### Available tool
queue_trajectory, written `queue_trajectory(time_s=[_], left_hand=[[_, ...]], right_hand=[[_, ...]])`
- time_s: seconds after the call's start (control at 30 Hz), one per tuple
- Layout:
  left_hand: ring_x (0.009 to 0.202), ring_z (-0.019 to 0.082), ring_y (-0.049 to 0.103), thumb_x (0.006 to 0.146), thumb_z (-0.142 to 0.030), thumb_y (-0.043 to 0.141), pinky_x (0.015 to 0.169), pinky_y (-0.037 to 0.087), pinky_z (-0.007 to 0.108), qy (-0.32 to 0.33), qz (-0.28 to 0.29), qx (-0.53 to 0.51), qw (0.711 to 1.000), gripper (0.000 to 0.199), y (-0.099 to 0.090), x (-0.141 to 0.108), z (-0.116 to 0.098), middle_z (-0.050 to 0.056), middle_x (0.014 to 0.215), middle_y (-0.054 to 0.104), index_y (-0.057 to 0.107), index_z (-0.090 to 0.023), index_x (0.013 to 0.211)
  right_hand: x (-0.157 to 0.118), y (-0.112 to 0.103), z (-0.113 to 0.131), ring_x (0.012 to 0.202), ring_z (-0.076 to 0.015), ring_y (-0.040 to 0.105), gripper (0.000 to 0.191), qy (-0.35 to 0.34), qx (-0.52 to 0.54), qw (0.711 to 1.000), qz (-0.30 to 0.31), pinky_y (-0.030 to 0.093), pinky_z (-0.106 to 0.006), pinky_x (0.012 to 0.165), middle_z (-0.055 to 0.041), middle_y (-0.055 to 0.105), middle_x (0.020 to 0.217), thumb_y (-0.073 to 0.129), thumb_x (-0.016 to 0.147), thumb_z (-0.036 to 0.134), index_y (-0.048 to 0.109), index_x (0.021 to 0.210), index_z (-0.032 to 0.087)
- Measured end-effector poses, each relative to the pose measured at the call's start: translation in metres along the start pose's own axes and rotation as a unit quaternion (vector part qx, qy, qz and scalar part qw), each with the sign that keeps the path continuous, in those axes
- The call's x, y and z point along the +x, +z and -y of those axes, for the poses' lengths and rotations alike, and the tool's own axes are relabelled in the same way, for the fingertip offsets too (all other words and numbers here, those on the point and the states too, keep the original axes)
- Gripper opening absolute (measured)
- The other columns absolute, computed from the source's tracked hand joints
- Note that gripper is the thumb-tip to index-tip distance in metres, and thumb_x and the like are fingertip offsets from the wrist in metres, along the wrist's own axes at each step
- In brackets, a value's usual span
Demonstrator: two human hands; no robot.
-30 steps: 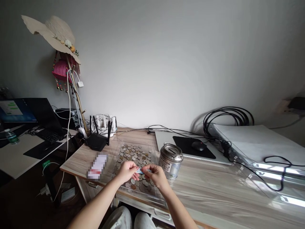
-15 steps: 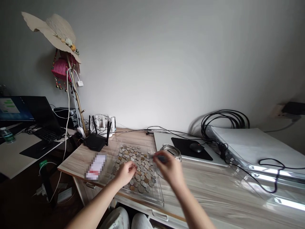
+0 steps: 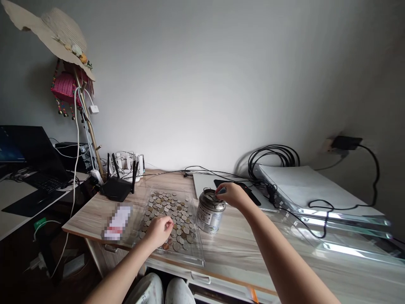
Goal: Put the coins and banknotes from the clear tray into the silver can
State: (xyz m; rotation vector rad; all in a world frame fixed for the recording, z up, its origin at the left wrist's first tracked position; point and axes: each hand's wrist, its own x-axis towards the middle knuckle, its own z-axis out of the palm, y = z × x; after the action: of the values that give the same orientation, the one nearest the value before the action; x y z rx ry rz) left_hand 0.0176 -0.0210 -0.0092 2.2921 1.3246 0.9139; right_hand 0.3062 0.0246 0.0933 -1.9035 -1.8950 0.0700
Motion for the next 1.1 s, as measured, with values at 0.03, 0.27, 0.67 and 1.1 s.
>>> queue_trajectory(time_s=[0.03,0.27,0.67,1.1], left_hand=[[0.066,0.013,0.054,0.077,-0.020,0.042,0.061,0.040,0.022,0.001,0.002,0.001,1.000,0.018,0.000,0.000,0.000,0.002,0.072,0.061,0.060,-0.018,0.073],[0.065,0.013,0.054,0.077,-0.019,0.042,0.060,0.040,0.023,0.002,0.001,0.010,1.000,0.019,0.000,0.000,-0.001,0.002,0.072,0.061,0.060,-0.018,0.074],[0.066,0.013,0.054,0.080,-0.022,0.040,0.057,0.040,0.023,-0.007,0.010,0.001,1.000,0.022,0.002,-0.003,-0.001,0.003,0.075,0.062,0.061,-0.018,0.075],[0.104,0.024,0.046,0.076,-0.024,0.048,0.090,0.036,0.039,-0.054,0.033,0.087,0.994,0.023,0.009,-0.005,0.008,0.010,0.102,0.057,0.060,-0.017,0.093]], right_hand=[[0.002,-0.001,0.003,0.049,-0.0132,0.051,0.019,-0.006,-0.020,1.000,0.014,0.032,-0.023,0.045,-0.0007,0.059,0.052,0.056,0.056,0.027,0.067,0.067,0.018],[-0.006,0.006,0.023,0.070,-0.0219,0.059,0.040,-0.033,-0.128,0.990,-0.049,0.039,-0.028,0.055,-0.0098,0.066,0.081,0.051,0.069,0.044,0.062,0.097,0.017],[-0.061,0.053,0.008,0.109,-0.0238,0.048,0.039,-0.137,-0.067,0.953,-0.262,0.038,-0.038,0.089,-0.0096,0.063,0.101,0.036,0.084,0.041,0.064,0.095,0.016],[-0.055,0.058,0.017,0.106,-0.0234,0.051,0.040,-0.127,-0.071,0.968,-0.204,0.026,-0.051,0.095,-0.0091,0.061,0.109,0.031,0.086,0.041,0.056,0.109,0.020]])
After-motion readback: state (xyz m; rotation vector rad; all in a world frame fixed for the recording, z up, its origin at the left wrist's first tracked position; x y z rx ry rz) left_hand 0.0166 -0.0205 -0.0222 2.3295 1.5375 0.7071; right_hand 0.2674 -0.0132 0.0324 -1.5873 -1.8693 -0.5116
